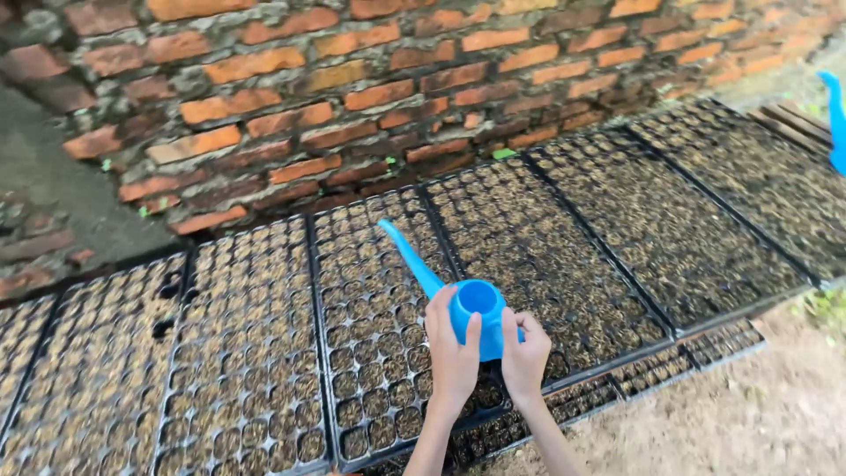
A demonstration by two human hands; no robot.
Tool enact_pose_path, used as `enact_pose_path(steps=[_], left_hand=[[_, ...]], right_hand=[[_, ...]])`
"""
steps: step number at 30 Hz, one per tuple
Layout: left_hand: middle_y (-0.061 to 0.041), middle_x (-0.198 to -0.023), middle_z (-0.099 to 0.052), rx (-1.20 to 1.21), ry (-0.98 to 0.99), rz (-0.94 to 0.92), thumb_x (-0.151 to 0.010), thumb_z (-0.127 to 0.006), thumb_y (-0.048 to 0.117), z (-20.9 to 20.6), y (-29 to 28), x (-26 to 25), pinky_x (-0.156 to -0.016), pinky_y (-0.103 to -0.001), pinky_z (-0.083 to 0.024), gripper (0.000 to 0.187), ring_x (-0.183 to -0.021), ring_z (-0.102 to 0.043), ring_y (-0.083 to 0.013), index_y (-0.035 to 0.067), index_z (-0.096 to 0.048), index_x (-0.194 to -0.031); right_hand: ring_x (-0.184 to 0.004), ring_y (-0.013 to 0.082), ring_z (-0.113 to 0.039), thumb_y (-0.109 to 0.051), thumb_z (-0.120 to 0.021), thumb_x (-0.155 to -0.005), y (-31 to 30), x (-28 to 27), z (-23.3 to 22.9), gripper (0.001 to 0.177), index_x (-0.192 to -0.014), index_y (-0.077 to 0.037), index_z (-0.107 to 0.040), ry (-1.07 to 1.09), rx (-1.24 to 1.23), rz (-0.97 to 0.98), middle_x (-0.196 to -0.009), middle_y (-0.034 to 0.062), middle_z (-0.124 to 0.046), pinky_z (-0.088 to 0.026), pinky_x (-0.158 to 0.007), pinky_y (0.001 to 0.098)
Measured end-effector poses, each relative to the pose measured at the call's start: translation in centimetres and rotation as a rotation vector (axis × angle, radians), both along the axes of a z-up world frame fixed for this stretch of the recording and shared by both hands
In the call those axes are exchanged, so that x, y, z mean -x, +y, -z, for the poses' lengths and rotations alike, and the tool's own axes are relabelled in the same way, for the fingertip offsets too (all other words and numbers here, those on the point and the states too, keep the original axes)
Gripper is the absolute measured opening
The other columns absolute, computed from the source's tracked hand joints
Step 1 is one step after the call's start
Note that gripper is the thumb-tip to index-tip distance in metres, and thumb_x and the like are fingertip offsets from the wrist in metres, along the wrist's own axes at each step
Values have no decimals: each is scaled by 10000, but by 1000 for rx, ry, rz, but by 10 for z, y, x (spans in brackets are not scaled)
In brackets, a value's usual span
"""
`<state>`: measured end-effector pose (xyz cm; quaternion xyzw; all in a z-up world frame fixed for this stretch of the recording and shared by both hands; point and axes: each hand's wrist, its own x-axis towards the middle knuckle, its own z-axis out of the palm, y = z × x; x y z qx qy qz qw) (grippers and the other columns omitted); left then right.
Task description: The person waters seedling trays arranged on a wooden table using a blue watering can. After watering, they pick up a tray from the ground and place it on the table among the others.
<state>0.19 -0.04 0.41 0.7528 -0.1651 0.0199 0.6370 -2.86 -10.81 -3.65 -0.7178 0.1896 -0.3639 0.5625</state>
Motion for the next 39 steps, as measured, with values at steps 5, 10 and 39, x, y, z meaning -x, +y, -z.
enact_pose_path(steps=[5,10,39], left_hand=[[-67,-1629,-252,-3,145,15,-948,-436,596,-8,-6,-5,-1179,-580,-353,695,-1515,-270,-292,204,-395,-1521],[-61,-1605,-233,42,190,-38,-928,-500,574,-1,-30,-9,-1150,-608,-414,633,-1475,-292,-266,188,-487,-1429],[-129,-1548,-446,180,482,184,-978,-522,341,-34,-472,45,-1169,-575,-476,634,-1428,-467,-288,148,-325,-1549]], right_hand=[[-567,117,-278,-420,-533,-1042,-17,-4,1,460,-691,-135,-447,-22,-18,41,-620,-2,-333,-268,-571,348],[-544,103,-261,-400,-572,-1030,-40,5,-16,431,-709,-139,-450,-28,-72,56,-617,-7,-295,-276,-546,345],[-597,127,-397,-414,-696,-937,-459,173,-49,364,-750,-150,-530,-60,-96,249,-654,3,-416,-375,-568,350]])
